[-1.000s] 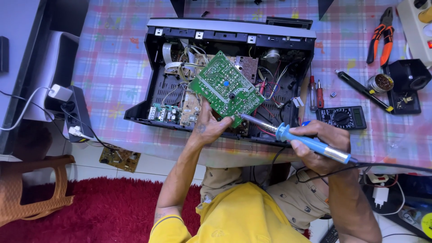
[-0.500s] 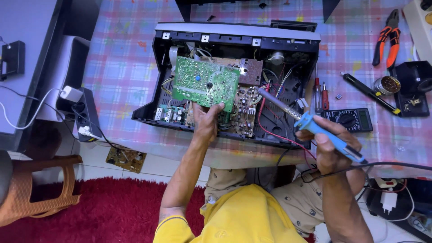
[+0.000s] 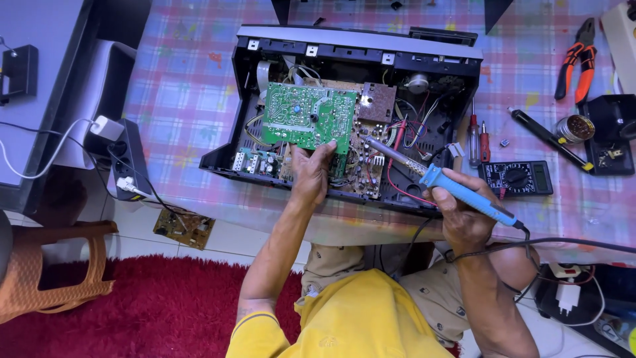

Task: The person is diagnosing and repairing a circuit board inside an electronic device using a multimeter and a soldering iron.

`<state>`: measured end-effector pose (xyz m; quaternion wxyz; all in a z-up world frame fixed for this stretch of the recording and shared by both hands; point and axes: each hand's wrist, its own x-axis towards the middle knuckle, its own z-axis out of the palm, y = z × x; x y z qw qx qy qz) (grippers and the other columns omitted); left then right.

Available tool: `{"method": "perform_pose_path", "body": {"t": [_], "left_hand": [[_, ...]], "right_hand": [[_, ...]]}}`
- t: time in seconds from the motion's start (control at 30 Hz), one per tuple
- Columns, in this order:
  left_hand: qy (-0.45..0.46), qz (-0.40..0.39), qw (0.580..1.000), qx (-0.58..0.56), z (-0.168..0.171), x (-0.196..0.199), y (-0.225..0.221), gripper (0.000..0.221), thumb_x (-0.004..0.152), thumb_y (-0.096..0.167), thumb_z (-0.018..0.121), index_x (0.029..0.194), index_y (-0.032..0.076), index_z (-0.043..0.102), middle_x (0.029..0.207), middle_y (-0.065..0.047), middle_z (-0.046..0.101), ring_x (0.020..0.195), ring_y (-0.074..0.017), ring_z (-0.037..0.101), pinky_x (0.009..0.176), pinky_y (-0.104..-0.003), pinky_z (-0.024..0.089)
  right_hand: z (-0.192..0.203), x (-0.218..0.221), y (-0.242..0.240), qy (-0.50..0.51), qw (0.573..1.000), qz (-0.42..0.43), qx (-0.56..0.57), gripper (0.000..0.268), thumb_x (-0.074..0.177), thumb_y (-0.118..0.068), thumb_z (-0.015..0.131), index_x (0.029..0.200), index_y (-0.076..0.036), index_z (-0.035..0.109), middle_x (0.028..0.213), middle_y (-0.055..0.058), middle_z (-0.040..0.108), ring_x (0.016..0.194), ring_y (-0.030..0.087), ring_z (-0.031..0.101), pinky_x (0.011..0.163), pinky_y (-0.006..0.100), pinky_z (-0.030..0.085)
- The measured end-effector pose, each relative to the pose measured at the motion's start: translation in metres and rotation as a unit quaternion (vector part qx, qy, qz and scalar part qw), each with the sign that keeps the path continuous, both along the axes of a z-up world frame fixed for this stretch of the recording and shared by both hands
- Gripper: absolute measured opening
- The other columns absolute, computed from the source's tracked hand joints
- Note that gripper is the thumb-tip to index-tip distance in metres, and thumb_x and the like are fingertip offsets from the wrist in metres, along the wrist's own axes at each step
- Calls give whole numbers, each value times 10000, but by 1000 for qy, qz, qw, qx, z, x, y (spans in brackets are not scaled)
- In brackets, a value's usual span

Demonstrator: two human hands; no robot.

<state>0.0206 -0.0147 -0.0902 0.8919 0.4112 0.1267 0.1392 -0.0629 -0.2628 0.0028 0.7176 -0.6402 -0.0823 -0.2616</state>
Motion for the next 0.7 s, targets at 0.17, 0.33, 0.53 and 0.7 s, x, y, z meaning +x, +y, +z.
{"method": "perform_pose_path", "body": {"t": [0.17,0.33,0.53,0.7], "left_hand": [[-2,-21,999,30,1,-4,-1,477,823,-91,743,1178,113,497,1011,-50,647,896,-145,664,835,-357,602],[6,-107,984,144,64,-19,13,490,796,-18,803,1163,70,490,1022,-90,654,921,-166,643,812,-378,603],[47,-261,915,304,134,-22,9,729,846,117,807,1359,47,293,1146,-221,651,1044,-298,656,941,-481,554],[54,-304,875,373,153,-17,5,815,845,164,816,1421,24,255,1201,-283,636,1076,-382,670,950,-524,559]], "right_hand": [[-24,8,-9,-28,999,-14,-9,329,906,-68,775,1116,163,674,782,249,696,715,280,735,663,387,626],[-24,8,-8,-48,998,-49,10,350,883,-125,774,1046,158,647,719,244,660,604,273,711,603,363,623],[-27,11,-12,-79,993,-80,43,320,900,-149,727,1024,124,615,678,236,651,581,285,715,571,345,621],[-23,11,-12,-82,991,-89,59,296,941,-148,698,1057,102,591,689,226,659,612,296,730,593,358,631]]}}
